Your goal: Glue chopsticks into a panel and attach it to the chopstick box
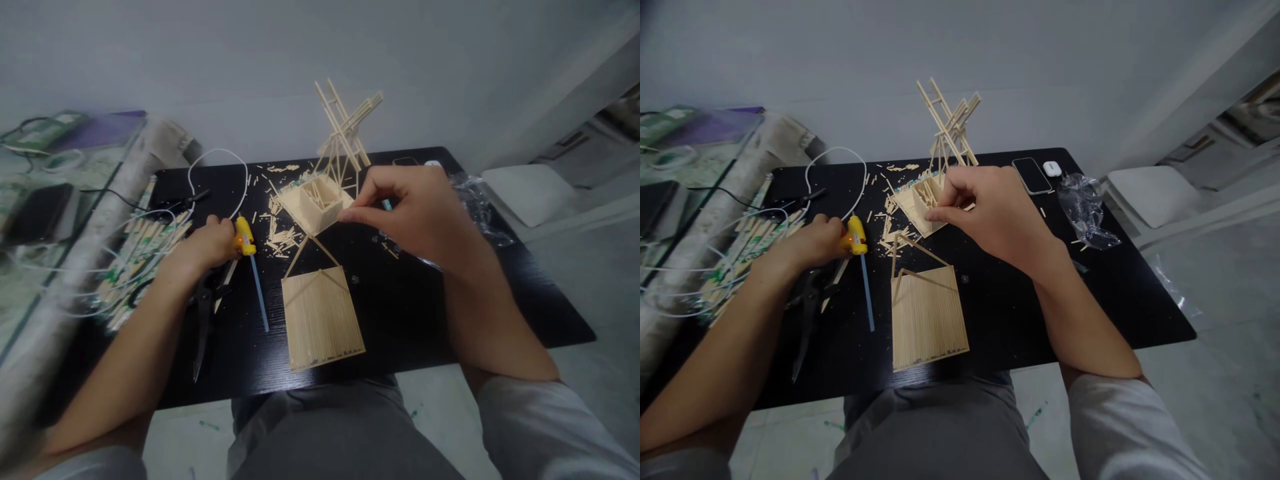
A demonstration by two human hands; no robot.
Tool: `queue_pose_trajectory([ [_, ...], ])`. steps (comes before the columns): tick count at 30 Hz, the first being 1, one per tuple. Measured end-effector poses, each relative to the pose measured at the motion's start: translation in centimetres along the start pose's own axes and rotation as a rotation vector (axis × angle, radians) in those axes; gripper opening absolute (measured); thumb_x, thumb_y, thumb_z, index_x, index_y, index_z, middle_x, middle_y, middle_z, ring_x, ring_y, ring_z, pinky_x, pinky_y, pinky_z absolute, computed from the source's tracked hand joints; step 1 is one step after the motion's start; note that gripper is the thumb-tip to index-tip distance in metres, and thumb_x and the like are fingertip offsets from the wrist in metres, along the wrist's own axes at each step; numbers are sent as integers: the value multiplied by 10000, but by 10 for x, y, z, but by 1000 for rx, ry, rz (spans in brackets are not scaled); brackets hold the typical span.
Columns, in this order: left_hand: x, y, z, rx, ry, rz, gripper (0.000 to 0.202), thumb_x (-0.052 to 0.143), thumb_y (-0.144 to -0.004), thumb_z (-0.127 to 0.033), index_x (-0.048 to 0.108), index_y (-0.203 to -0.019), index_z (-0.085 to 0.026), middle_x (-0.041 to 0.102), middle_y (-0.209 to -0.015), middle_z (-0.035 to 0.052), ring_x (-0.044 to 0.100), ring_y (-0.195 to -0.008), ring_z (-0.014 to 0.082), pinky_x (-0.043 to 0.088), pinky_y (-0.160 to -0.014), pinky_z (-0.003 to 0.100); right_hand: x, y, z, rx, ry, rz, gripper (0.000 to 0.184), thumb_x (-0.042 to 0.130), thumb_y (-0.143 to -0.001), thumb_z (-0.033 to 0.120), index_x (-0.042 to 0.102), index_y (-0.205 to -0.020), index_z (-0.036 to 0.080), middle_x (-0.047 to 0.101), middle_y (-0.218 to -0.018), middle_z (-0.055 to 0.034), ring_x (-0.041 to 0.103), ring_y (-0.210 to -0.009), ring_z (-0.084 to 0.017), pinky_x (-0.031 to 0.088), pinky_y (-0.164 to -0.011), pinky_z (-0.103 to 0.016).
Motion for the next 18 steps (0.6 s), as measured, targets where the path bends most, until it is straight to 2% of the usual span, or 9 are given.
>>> queue_pose_trajectory([
  [4, 6, -8, 3, -6, -34, -11, 588, 806, -798, -326, 705, -1314, -62, 671, -1334, 267, 750, -1044, 405, 565, -875, 423, 1, 2, 6, -130, -3, 42, 105, 768, -980, 268, 816, -888, 282, 855, -1063, -18, 773, -1064, -267, 563, -988, -435],
  [7, -4, 4, 1, 36, -69, -75, 533, 787, -842, -359, 725, -1268, -44, 668, -1325, 279, 712, -1151, 443, 548, -949, 451, 2, 6, 14, -193, -45, 91, 105, 756, -974, 248, 843, -989, 303, 829, -1251, -32, 736, -1242, -298, 543, -1092, -479],
  [9, -20, 23, -6, 101, -55, -174, 534, 730, -932, -431, 699, -1291, -37, 674, -1307, 276, 684, -1197, 428, 527, -972, 449, 2, 10, 19, -182, -95, 118, 106, 756, -978, 257, 847, -996, 309, 836, -1208, -32, 755, -1180, -283, 567, -1049, -453],
  [10, -28, 36, -13, 156, -23, -216, 488, 662, -992, -465, 693, -1301, -88, 696, -1283, 222, 697, -1157, 364, 525, -958, 416, 2, 11, 21, -166, -123, 137, 102, 754, -986, 266, 847, -982, 306, 846, -1143, -30, 773, -1103, -266, 583, -999, -426],
  [12, -48, 69, -31, 388, 263, -383, 345, 603, -1042, -495, 738, -1121, -188, 766, -1050, 93, 710, -904, 240, 513, -800, 346, 5, 15, 24, -134, -171, 201, 98, 759, -994, 280, 846, -950, 287, 853, -1003, -21, 783, -934, -226, 594, -874, -368],
  [13, -54, 85, -41, 520, 404, -403, 311, 610, -1046, -498, 743, -1026, -217, 765, -935, 39, 687, -794, 189, 493, -718, 306, 7, 16, 25, -125, -190, 245, 88, 770, -989, 283, 845, -945, 276, 852, -962, -16, 779, -878, -208, 588, -823, -344],
  [15, -61, 113, -57, 707, 568, -435, 269, 643, -1035, -451, 732, -903, -234, 729, -791, -11, 636, -659, 133, 446, -591, 261, 13, 20, 26, -131, -222, 329, 53, 805, -968, 287, 845, -965, 253, 853, -946, -12, 773, -839, -187, 572, -768, -308],
  [18, -59, 132, -73, 789, 605, -495, 133, 691, -1009, -356, 726, -954, -240, 733, -800, -27, 646, -649, 116, 471, -595, 249, 21, 23, 26, -148, -279, 392, 117, 846, -940, 303, 840, -1025, 223, 857, -984, -23, 773, -849, -170, 555, -740, -272],
])
Point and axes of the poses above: each hand's wrist, its own y-axis away from the middle knuckle, its own x-axis out of the palm, z = x × y, the point moved 5 cm from there along -y, towards the middle knuckle
